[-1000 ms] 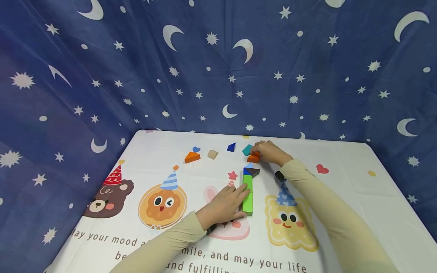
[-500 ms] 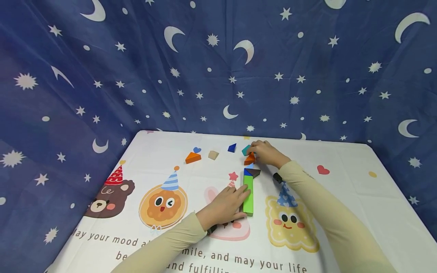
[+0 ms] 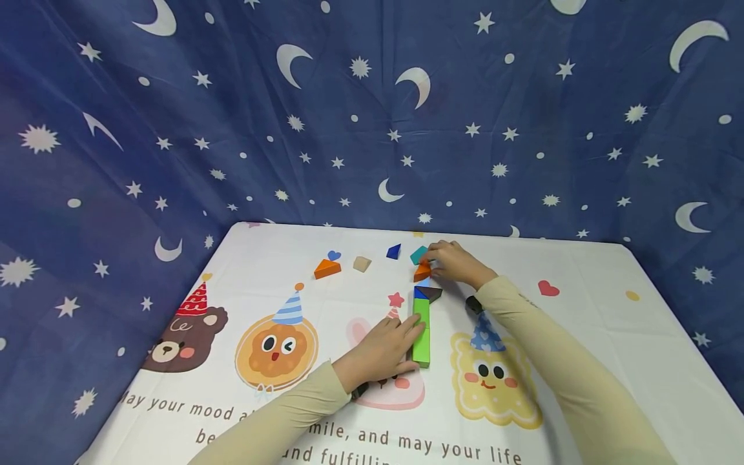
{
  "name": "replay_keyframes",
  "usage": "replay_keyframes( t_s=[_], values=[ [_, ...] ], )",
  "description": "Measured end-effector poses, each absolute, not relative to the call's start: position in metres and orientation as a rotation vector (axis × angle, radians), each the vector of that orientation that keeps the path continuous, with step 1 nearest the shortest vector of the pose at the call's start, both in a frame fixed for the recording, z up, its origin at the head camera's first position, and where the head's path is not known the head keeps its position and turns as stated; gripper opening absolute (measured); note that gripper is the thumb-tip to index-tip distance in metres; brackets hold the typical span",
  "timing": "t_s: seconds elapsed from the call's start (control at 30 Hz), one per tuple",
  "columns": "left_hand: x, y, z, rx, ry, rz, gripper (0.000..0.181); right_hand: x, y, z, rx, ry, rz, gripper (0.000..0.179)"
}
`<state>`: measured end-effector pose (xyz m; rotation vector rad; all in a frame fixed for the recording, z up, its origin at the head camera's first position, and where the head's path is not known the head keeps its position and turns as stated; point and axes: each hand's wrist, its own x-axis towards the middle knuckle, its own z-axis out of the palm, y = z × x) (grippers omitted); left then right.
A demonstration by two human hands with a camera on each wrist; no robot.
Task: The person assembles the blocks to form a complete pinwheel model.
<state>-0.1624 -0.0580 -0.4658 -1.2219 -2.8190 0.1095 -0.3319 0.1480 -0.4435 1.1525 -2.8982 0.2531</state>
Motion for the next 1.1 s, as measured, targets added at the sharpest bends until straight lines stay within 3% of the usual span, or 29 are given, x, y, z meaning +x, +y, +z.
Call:
replay_keyframes(
  t_s=[1.1],
  values=[
    [-0.163, -0.057, -0.467, -1.211, -2.81, 0.141, 0.072, -0.329, 0.128, -0.445, 1.298, -2.851, 0.27, 0.035]
  ],
)
